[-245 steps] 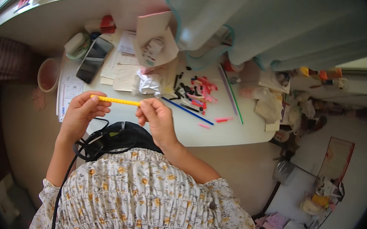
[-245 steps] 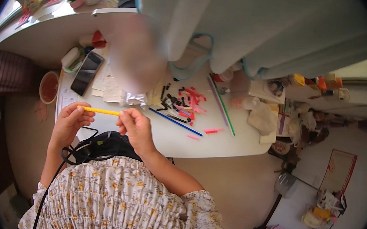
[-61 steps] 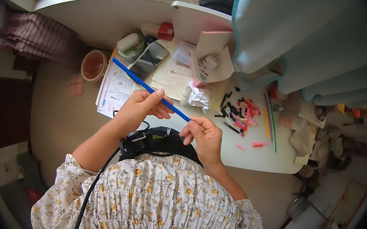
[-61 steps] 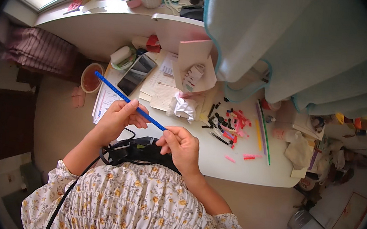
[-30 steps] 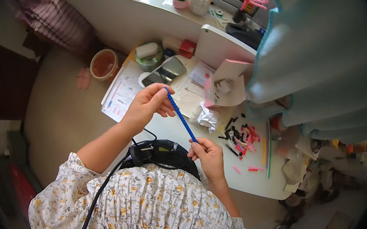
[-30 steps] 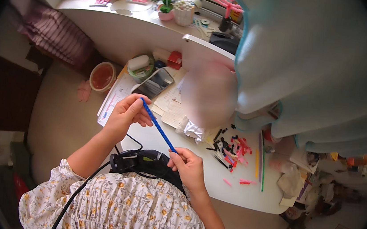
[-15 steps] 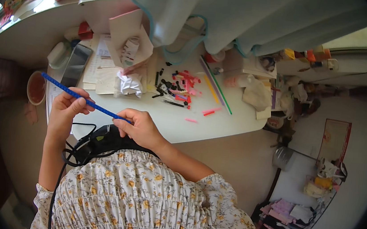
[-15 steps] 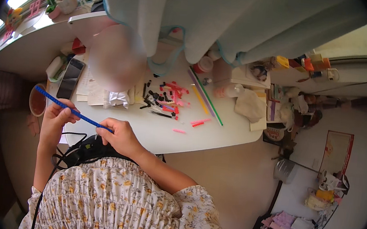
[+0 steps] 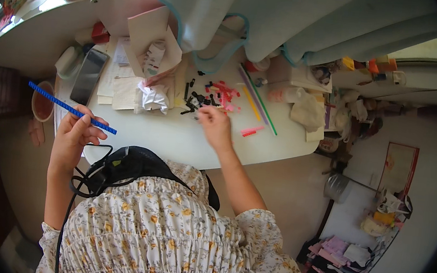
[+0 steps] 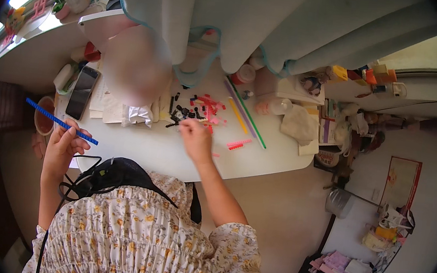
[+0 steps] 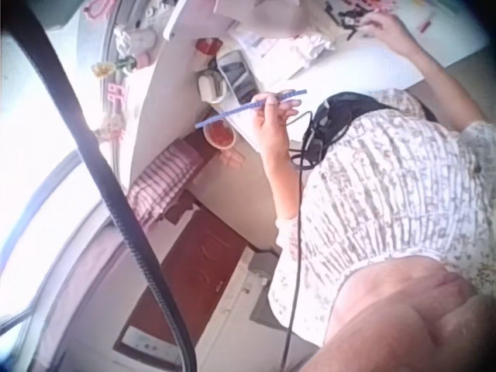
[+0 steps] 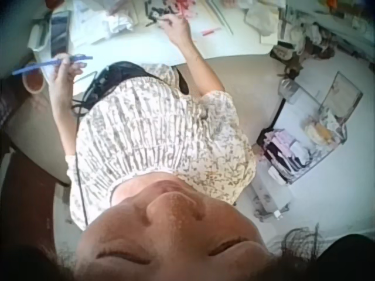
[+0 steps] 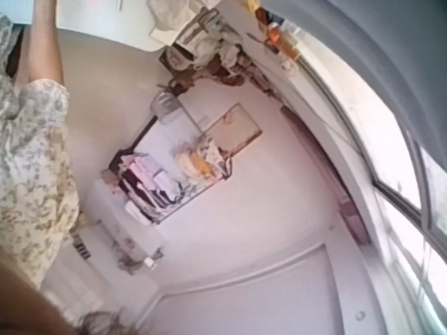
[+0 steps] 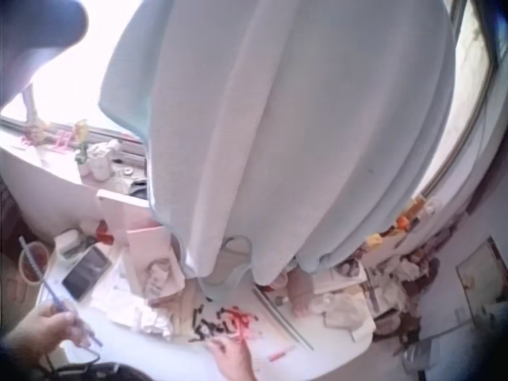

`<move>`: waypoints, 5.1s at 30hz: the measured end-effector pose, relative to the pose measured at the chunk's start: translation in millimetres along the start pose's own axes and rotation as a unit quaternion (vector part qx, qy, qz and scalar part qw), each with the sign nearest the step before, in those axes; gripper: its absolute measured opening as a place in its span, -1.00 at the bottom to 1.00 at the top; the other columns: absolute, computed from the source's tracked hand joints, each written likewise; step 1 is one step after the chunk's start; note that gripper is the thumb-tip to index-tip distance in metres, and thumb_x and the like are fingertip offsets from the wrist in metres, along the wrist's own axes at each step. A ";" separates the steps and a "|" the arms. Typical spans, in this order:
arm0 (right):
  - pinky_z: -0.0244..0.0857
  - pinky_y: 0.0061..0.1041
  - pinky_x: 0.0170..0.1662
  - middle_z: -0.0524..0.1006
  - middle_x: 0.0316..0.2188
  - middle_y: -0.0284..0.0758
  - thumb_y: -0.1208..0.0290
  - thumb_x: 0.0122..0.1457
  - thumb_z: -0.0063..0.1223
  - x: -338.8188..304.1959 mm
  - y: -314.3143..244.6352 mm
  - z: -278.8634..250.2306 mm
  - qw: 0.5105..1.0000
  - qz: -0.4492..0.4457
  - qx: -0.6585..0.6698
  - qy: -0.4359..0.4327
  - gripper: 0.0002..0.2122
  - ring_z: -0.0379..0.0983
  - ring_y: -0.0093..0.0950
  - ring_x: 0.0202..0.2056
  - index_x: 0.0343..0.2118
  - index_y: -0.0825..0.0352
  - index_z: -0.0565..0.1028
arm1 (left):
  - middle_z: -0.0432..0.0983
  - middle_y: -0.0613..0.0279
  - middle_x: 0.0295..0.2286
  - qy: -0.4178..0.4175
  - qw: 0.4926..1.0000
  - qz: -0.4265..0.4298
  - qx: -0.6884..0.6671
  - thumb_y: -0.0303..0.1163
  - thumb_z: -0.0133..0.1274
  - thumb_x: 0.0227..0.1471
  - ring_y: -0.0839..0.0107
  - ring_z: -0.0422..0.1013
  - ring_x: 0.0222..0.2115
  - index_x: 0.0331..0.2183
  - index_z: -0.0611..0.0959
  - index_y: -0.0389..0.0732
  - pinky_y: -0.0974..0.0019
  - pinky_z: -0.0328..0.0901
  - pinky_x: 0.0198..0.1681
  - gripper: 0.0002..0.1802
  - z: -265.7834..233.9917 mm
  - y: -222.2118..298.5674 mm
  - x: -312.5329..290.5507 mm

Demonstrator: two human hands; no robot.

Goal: The person assembles plastic tubes by attaching small plastic connectors to them. They pick up a blue tube and a pink tube, then press small black and pink pieces onto the ends by hand.

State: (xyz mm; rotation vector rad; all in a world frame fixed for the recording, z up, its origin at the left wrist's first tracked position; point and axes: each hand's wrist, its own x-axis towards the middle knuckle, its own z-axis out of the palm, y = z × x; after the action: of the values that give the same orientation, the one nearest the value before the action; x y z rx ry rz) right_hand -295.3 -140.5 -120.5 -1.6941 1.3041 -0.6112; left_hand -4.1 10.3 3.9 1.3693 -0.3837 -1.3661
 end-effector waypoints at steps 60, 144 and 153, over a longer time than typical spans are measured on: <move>0.31 -0.36 -0.41 0.50 -0.47 -0.32 0.41 -0.03 0.01 6.0 2.1 -2.3 0.976 -0.066 -0.204 0.023 -0.93 0.43 -0.29 -0.46 -0.46 0.23 0.49 | 0.46 0.03 -0.36 -0.006 1.000 -0.005 -0.006 -0.47 -0.12 0.00 0.44 0.47 -0.44 -0.29 0.30 -0.17 0.51 0.34 -0.40 -0.82 6.1 -1.3 3.0; 0.27 -0.46 -0.45 0.45 -0.54 -0.28 0.51 -0.10 0.10 -29.0 10.5 9.0 0.985 -0.098 -0.137 0.028 -0.92 0.38 -0.31 -0.53 -0.51 0.33 0.45 | 0.41 0.00 -0.31 0.013 0.993 -0.025 -0.118 -0.48 -0.18 0.05 0.33 0.47 -0.39 -0.25 0.25 -0.08 0.44 0.35 -0.41 -0.81 1.9 -5.1 -11.4; 0.15 -0.75 -0.50 0.39 -0.57 -0.42 0.54 0.06 -0.03 -30.6 -83.5 26.4 0.925 0.121 0.297 -0.202 -0.87 0.26 -0.69 -0.57 -0.32 0.42 0.43 | 0.43 -0.01 -0.29 -0.044 0.991 -0.023 -0.125 -0.52 -0.10 0.01 0.33 0.47 -0.38 -0.28 0.27 -0.10 0.45 0.35 -0.40 -0.79 11.4 -2.4 -7.4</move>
State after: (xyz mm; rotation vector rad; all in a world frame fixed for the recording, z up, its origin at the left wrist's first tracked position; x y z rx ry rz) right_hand -242.4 -98.2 -57.2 -1.0641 0.8897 -0.4203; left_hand -16.9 12.0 8.7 1.1201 -0.2309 -1.4633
